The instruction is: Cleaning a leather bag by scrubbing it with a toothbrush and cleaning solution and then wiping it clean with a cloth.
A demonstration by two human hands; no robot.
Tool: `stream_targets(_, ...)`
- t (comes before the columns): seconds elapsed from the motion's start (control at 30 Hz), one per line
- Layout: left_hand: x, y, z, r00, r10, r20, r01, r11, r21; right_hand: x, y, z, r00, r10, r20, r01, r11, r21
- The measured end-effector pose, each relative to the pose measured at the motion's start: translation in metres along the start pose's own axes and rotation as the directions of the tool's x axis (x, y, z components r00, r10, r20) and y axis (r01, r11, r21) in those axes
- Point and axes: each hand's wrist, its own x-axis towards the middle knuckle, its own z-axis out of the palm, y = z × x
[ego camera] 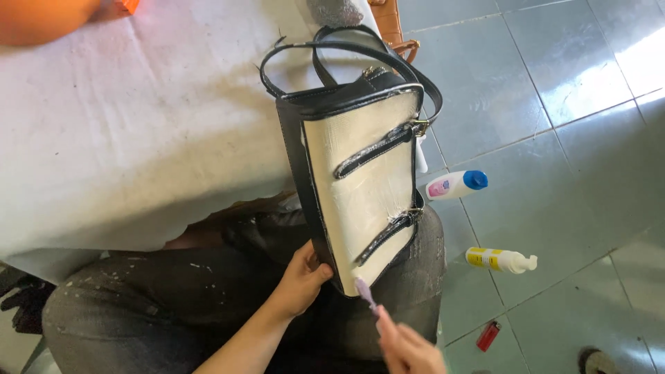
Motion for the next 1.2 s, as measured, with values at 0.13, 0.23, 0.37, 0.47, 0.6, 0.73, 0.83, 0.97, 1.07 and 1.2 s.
stream_targets(0.13,0.003,0.009,0.008,1.000,-0.007,0.028,0.009,0.997,-0.076,0.015,-0.009,-0.006,0.969,0.231,-0.089,-0.217,0.965,0.147)
stream_targets(0.23,0.000,-0.002,-0.001,1.000,-0.002,0.002,0.002,0.999,-0.035,-0.026,-0.011,0.022,0.986,0.165,-0.026,-0.154,0.955,0.255)
stream_targets(0.37,0.002,0.005,0.005,1.000,-0.022,0.009,0.022,1.000,-0.002,0.013,-0.042,-0.007,0.754,0.640,0.149,-0.617,0.613,0.493)
stream_targets(0.47,0.002,0.002,-0.001,1.000,-0.008,0.008,0.008,0.999,-0.049,0.001,-0.047,0.011,0.969,0.221,-0.109,-0.209,0.972,0.110)
stream_targets(0.6,0.002,0.009,0.003,0.999,-0.025,0.035,0.027,0.998,-0.056,0.023,-0.040,-0.005,0.960,0.278,-0.025,-0.269,0.945,0.185)
stream_targets(0.73,0.001,-0.001,-0.009,1.000,-0.026,0.013,0.026,1.000,0.008,-0.023,-0.011,0.025,0.977,0.211,0.038,-0.213,0.930,0.301)
stream_targets(0.83,0.004,0.010,0.000,0.998,-0.024,0.067,0.028,0.998,-0.059,0.033,-0.020,-0.018,0.794,0.606,0.054,-0.550,0.677,0.489)
stream_targets(0.97,0.001,0.005,-0.005,0.999,-0.026,0.047,0.028,0.998,-0.063,-0.009,-0.024,0.012,0.972,0.214,-0.095,-0.197,0.966,0.166)
stream_targets(1.07,0.004,0.005,-0.008,0.994,-0.084,0.064,0.091,0.990,-0.104,0.000,-0.017,-0.007,0.983,0.175,-0.059,-0.145,0.928,0.343)
stream_targets(1.2,0.004,0.004,-0.005,0.994,-0.068,0.081,0.077,0.989,-0.125,0.035,-0.035,-0.042,0.893,0.369,-0.258,-0.229,0.865,0.446)
